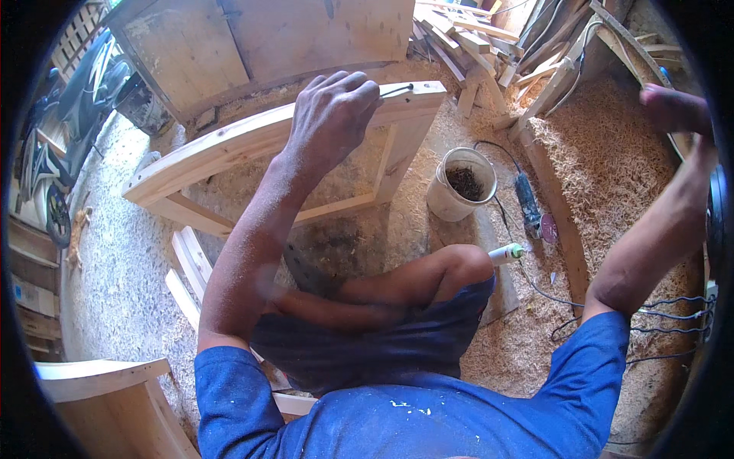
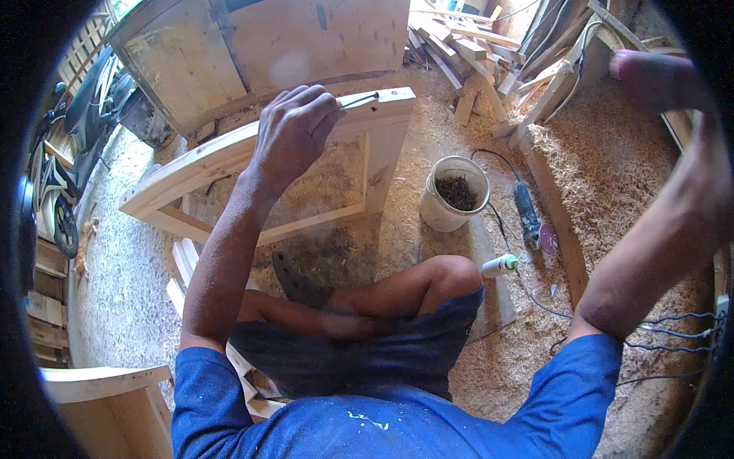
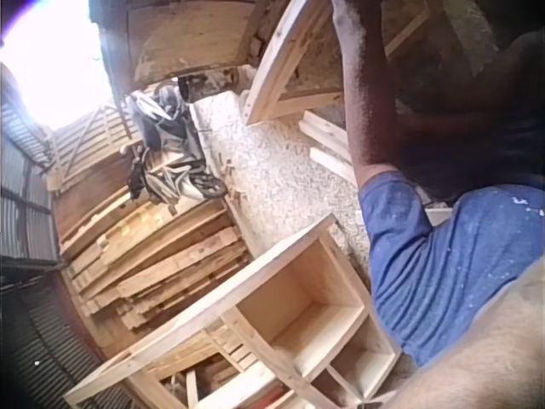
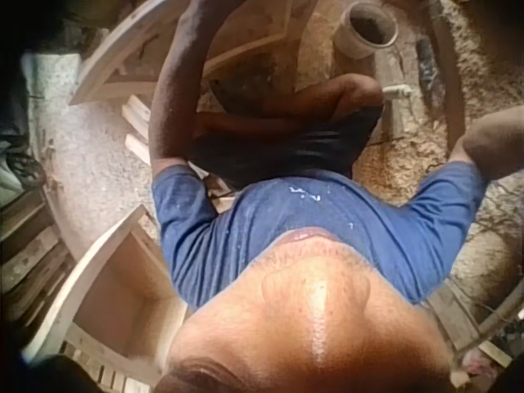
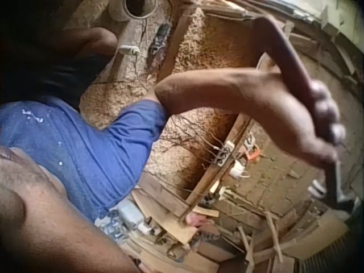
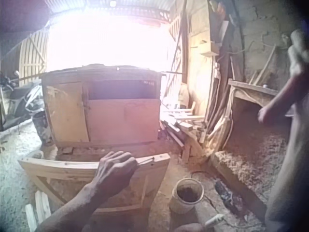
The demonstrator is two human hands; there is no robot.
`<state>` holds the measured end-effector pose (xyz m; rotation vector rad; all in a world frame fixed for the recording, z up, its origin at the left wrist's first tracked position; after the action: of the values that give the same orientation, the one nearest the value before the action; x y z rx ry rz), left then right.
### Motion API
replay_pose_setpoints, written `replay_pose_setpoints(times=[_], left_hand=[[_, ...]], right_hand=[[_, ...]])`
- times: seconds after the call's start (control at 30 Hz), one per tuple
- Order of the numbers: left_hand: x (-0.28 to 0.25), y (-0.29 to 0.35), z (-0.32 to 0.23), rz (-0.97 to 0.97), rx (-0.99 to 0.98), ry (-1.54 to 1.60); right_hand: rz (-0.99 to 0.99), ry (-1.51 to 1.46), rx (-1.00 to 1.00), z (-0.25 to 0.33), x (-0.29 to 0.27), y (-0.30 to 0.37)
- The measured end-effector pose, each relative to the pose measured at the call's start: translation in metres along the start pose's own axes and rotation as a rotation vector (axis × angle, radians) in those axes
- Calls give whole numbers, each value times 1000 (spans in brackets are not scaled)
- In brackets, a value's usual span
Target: Assemble a wooden frame using glue, nails, and a hammer.
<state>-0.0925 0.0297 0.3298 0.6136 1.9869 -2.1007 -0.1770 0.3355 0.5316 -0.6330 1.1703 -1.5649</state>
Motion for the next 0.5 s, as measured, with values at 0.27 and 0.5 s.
replay_pose_setpoints(times=[0.27,0.5], left_hand=[[0,1,6,5,10,-18],[1,-2,17,7,-302,12]], right_hand=[[680,-144,124,-38,104,125],[384,-419,311,-30,48,101]])
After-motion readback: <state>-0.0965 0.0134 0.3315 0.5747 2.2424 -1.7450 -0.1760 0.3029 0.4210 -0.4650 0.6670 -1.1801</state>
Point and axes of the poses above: each hand's wrist, its own y-axis away from the middle knuckle, its own x-axis out of the palm, z = x × y, the point moved 9 cm from there along -y, towards the middle knuckle, and after that the axes turned 10 degrees about -z, right-handed, at the moved point
